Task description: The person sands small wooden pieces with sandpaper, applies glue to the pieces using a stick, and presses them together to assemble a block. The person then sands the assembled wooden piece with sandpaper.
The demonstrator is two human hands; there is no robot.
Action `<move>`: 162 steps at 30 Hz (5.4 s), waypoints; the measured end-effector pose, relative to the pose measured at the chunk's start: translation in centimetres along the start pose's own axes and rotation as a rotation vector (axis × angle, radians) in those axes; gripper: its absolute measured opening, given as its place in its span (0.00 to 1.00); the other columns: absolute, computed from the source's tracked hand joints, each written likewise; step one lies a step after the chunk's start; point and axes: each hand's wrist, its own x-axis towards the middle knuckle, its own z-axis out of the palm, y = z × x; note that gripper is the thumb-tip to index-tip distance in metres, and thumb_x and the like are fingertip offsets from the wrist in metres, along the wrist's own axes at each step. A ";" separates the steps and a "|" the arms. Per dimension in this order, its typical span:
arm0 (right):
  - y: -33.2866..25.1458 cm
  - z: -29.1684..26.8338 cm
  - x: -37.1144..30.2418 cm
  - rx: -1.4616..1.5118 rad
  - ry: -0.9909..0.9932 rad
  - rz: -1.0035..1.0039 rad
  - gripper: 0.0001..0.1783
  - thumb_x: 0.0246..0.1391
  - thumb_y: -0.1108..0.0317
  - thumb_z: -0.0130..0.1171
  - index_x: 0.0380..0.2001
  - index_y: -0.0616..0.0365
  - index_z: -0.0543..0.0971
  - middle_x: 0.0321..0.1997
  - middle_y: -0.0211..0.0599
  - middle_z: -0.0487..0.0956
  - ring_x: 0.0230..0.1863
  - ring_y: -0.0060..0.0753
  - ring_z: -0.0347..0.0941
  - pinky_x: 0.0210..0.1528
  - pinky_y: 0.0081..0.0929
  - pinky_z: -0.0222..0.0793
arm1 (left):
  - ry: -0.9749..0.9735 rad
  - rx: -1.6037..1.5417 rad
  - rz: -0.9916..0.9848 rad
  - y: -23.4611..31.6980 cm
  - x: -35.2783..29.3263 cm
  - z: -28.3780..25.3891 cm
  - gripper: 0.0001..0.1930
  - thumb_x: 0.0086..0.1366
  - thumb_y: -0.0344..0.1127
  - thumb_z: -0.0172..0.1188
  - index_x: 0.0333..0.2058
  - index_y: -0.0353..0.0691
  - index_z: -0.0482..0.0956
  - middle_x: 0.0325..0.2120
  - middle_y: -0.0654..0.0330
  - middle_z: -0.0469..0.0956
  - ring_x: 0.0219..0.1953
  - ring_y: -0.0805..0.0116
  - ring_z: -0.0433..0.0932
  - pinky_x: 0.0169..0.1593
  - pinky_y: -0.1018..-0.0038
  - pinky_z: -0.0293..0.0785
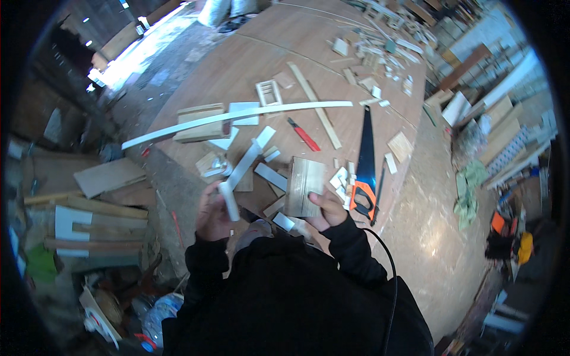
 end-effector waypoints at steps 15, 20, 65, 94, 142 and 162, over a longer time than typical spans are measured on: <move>-1.4 5.1 -3.1 -0.897 -0.154 -0.090 0.50 0.49 0.75 0.58 0.67 0.59 0.37 0.67 0.51 0.49 0.67 0.42 0.49 0.65 0.35 0.47 | 0.021 0.043 0.148 1.1 -6.3 10.8 0.20 0.65 0.31 0.54 0.53 0.37 0.63 0.35 0.62 0.71 0.37 0.75 0.71 0.43 0.77 0.69; -2.1 6.4 -2.4 -1.509 -0.276 -0.482 0.59 0.34 0.59 0.73 0.65 0.60 0.47 0.56 0.48 0.56 0.56 0.46 0.58 0.57 0.38 0.56 | -0.005 0.056 0.115 1.3 -7.4 11.6 0.19 0.65 0.30 0.53 0.53 0.34 0.63 0.35 0.63 0.72 0.36 0.78 0.71 0.41 0.81 0.68; -1.4 9.5 -2.9 0.046 -0.746 -0.291 0.66 0.29 0.20 0.56 0.56 0.71 0.57 0.53 0.60 0.61 0.58 0.51 0.59 0.41 0.38 0.75 | 0.070 0.247 0.456 3.9 -9.8 12.7 0.24 0.63 0.44 0.51 0.53 0.36 0.59 0.29 0.55 0.70 0.30 0.66 0.72 0.40 0.63 0.71; -3.3 8.6 -3.3 -1.292 -0.478 -0.606 0.63 0.08 0.48 0.82 0.56 0.54 0.63 0.50 0.44 0.63 0.53 0.46 0.61 0.54 0.39 0.60 | -0.203 0.372 0.361 2.8 -10.4 15.6 0.19 0.63 0.34 0.58 0.51 0.35 0.66 0.35 0.55 0.74 0.37 0.71 0.77 0.42 0.73 0.76; -3.1 7.8 -2.2 -1.265 -0.481 -0.681 0.60 0.12 0.46 0.81 0.55 0.55 0.64 0.51 0.45 0.64 0.53 0.50 0.62 0.54 0.44 0.59 | -0.191 0.422 0.403 2.7 -9.7 16.5 0.20 0.62 0.33 0.59 0.50 0.34 0.66 0.36 0.54 0.75 0.39 0.71 0.78 0.43 0.74 0.77; -3.0 7.9 -2.5 -1.284 -0.458 -0.680 0.60 0.10 0.47 0.81 0.53 0.56 0.65 0.50 0.45 0.65 0.53 0.50 0.62 0.53 0.43 0.60 | -0.183 0.353 0.386 2.4 -10.0 16.7 0.21 0.61 0.31 0.60 0.51 0.33 0.67 0.37 0.52 0.75 0.41 0.68 0.78 0.44 0.73 0.76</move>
